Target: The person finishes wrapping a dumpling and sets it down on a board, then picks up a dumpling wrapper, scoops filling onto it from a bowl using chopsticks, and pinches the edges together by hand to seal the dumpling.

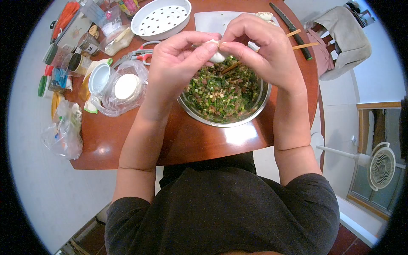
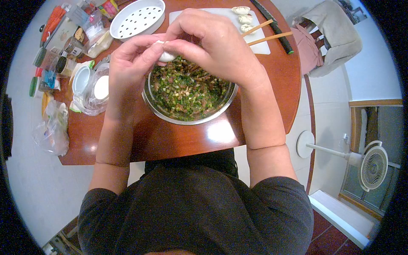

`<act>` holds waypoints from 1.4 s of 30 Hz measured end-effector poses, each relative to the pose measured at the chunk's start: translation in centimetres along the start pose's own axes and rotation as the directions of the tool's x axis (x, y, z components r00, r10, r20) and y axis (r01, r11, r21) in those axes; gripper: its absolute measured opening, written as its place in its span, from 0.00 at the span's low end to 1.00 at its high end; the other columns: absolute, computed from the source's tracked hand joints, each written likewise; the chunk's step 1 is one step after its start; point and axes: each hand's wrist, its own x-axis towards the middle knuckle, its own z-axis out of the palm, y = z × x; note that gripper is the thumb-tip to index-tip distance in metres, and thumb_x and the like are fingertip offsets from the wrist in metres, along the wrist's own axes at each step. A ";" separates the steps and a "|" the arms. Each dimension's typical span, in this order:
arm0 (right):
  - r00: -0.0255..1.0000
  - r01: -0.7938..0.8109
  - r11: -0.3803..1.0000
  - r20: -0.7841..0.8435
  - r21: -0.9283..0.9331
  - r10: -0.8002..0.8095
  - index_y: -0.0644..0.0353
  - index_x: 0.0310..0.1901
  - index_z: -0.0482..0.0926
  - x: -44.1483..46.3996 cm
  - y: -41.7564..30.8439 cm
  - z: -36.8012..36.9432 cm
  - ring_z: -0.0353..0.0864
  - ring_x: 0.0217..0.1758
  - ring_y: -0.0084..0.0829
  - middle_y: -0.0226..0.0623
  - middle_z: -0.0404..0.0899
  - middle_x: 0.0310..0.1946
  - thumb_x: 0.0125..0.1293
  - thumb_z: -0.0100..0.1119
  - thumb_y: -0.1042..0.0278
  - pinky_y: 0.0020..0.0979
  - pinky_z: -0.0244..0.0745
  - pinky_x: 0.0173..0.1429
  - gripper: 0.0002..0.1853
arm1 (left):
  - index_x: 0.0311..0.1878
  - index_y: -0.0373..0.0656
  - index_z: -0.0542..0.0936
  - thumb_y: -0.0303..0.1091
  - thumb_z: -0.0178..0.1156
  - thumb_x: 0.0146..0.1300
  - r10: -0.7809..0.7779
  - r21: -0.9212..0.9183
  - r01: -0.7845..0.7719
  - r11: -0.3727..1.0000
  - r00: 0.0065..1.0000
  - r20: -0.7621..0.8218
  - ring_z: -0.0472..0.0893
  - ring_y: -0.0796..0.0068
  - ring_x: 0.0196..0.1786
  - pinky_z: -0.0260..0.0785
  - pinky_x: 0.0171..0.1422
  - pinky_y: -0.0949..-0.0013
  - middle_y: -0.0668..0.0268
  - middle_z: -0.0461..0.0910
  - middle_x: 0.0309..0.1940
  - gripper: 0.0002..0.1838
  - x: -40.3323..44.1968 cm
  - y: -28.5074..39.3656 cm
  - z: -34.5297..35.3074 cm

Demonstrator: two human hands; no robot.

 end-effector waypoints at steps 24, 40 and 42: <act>0.999 0.012 0.997 -0.046 -0.076 -0.016 0.63 0.30 0.78 0.0 0.2 0.4 0.77 0.27 0.38 0.40 0.77 0.23 0.55 0.63 0.74 0.32 0.71 0.32 0.04 | 0.56 0.34 0.62 0.18 0.65 0.52 0.186 0.131 -0.189 0.973 0.982 0.039 0.78 0.78 0.42 0.73 0.45 0.80 0.52 0.76 0.49 0.29 0.1 -0.1 0.0; 0.990 -0.001 0.998 -0.143 0.056 0.009 0.61 0.41 0.84 0.9 -0.5 1.1 0.75 0.28 0.20 0.33 0.78 0.26 0.54 0.65 0.77 0.21 0.68 0.31 0.12 | 0.53 0.32 0.68 0.18 0.61 0.57 0.096 0.050 -0.095 0.994 0.995 -0.024 0.80 0.77 0.45 0.75 0.44 0.81 0.58 0.78 0.44 0.21 0.3 0.0 0.2; 0.990 0.012 0.999 -0.143 0.050 -0.005 0.60 0.39 0.84 0.8 -0.1 1.6 0.75 0.28 0.19 0.32 0.78 0.26 0.52 0.66 0.77 0.20 0.68 0.30 0.11 | 0.52 0.32 0.69 0.17 0.61 0.56 0.148 0.182 -0.147 0.972 0.989 0.005 0.80 0.79 0.44 0.74 0.42 0.82 0.59 0.79 0.43 0.20 0.3 -0.4 0.0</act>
